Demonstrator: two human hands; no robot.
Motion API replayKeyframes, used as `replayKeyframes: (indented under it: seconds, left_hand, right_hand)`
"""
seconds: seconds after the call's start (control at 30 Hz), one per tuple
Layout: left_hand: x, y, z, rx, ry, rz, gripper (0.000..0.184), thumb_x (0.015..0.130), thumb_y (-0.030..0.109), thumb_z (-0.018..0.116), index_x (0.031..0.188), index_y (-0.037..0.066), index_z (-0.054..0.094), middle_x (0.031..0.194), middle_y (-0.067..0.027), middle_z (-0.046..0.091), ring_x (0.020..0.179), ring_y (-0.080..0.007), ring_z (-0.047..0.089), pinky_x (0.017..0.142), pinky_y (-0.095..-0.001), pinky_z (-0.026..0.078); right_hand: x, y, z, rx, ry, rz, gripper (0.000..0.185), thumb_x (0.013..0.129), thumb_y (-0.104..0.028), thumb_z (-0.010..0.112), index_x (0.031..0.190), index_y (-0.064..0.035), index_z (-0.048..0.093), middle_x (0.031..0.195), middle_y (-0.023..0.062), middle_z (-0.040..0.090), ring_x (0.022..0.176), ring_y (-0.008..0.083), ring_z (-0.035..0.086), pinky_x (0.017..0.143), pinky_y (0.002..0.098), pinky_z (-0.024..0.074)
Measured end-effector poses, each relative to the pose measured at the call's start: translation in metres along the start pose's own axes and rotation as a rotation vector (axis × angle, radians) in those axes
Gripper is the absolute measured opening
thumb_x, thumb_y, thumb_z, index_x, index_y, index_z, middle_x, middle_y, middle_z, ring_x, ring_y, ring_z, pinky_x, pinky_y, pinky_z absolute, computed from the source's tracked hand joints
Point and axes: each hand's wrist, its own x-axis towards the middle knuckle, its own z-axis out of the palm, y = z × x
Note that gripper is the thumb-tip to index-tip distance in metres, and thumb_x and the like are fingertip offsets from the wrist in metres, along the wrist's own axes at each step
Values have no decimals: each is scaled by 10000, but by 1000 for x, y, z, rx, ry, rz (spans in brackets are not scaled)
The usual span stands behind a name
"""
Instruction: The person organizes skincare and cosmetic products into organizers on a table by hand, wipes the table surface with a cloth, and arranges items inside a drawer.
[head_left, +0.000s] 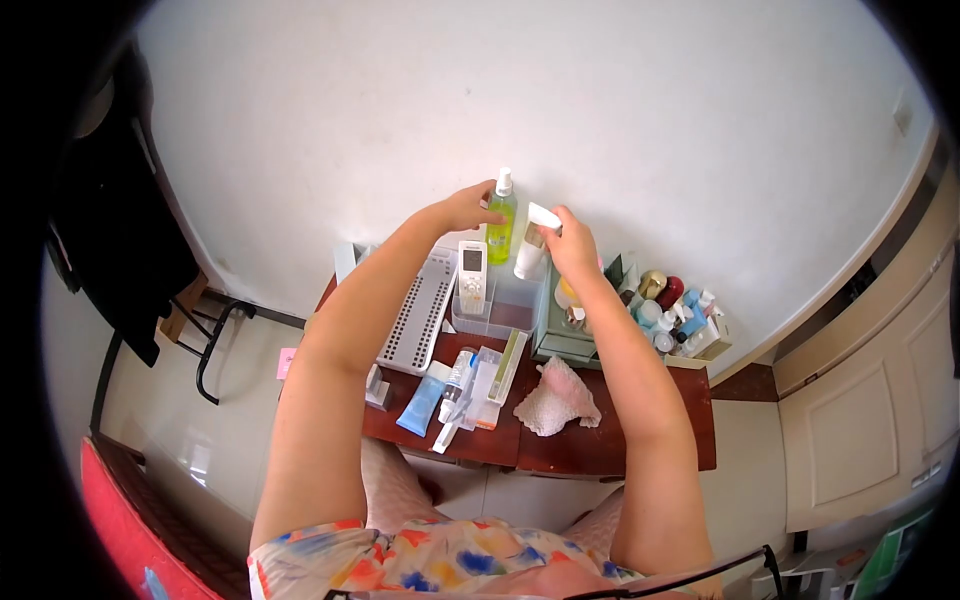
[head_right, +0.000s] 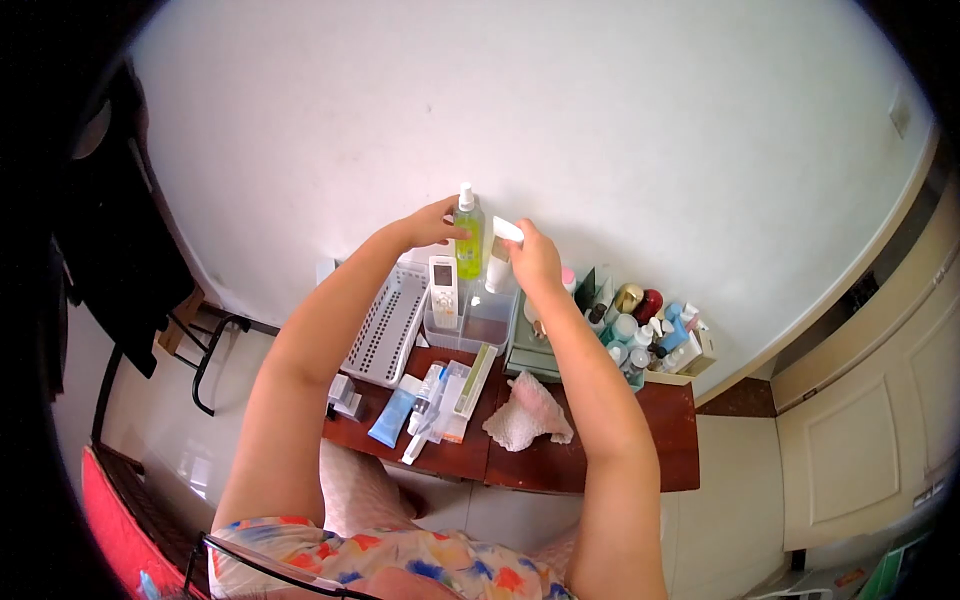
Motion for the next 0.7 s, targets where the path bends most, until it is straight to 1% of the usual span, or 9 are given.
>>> replayKeyframes:
  seconds: [0.1, 0.2, 0.3, 0.4, 0.5, 0.6, 0.67, 0.7]
  left_hand:
    - [-7, 5, 3, 28, -60, -108, 748, 885, 357, 689, 1501, 150, 319, 1400, -140, 493, 1200, -270, 539, 900, -406, 519]
    - [-13, 3, 9, -26, -70, -115, 751, 908, 403, 657, 1512, 148, 290, 1411, -142, 480, 1209, -264, 530, 889, -390, 526]
    - [-13, -4, 11, -53, -26, -43, 748, 921, 388, 655, 1515, 130, 281, 1388, -143, 505, 1185, -265, 547, 886, -378, 526]
    - [-14, -9, 5, -51, 9, -16, 728, 928, 357, 658, 1508, 109, 296, 1354, -145, 538, 1161, -265, 566, 894, -365, 520]
    - [-21, -4, -5, 68, 8, -20, 684, 929, 321, 664, 1485, 88, 340, 1318, -151, 572, 1151, -256, 578, 913, -362, 510]
    - [-14, -23, -11, 213, -16, 27, 641, 916, 283, 683, 1451, 71, 399, 1284, -156, 601, 1140, -238, 586, 928, -368, 497]
    - [-15, -33, -10, 206, -54, 47, 631, 898, 245, 703, 1435, 66, 424, 1246, -151, 627, 1104, -233, 606, 934, -372, 490]
    - [-18, -35, -9, 202, -74, 57, 626, 889, 225, 714, 1426, 64, 436, 1227, -148, 641, 1086, -231, 616, 937, -374, 486]
  right_hand:
    - [-2, -1, -1, 28, 3, 30, 258, 862, -184, 681, 1044, -28, 585, 866, 215, 673, 845, 410, 643, 716, 473, 481]
    - [-1, 2, 0, 36, -4, 27, 267, 858, -183, 685, 1050, -27, 586, 868, 219, 673, 852, 413, 643, 721, 475, 481]
    - [0, 1, 1, 31, 10, 0, 268, 856, -181, 686, 1051, -26, 586, 867, 220, 672, 854, 417, 640, 726, 477, 483]
    - [1, -2, 2, 26, 13, -10, 265, 858, -178, 684, 1051, -26, 584, 864, 219, 672, 854, 418, 640, 730, 478, 485]
    - [3, -4, 4, 17, -6, -16, 257, 861, -174, 681, 1047, -27, 583, 863, 213, 673, 852, 411, 643, 730, 476, 487]
    - [5, -4, 8, 8, -24, -20, 245, 866, -170, 676, 1044, -30, 583, 863, 204, 676, 843, 403, 646, 728, 472, 489]
    - [5, -5, 10, -2, -31, -14, 238, 869, -166, 671, 1046, -32, 583, 858, 198, 678, 834, 397, 648, 725, 468, 490]
    - [7, -3, 13, -17, -31, -19, 235, 875, -158, 666, 1058, -34, 588, 826, 180, 672, 787, 357, 651, 703, 441, 490]
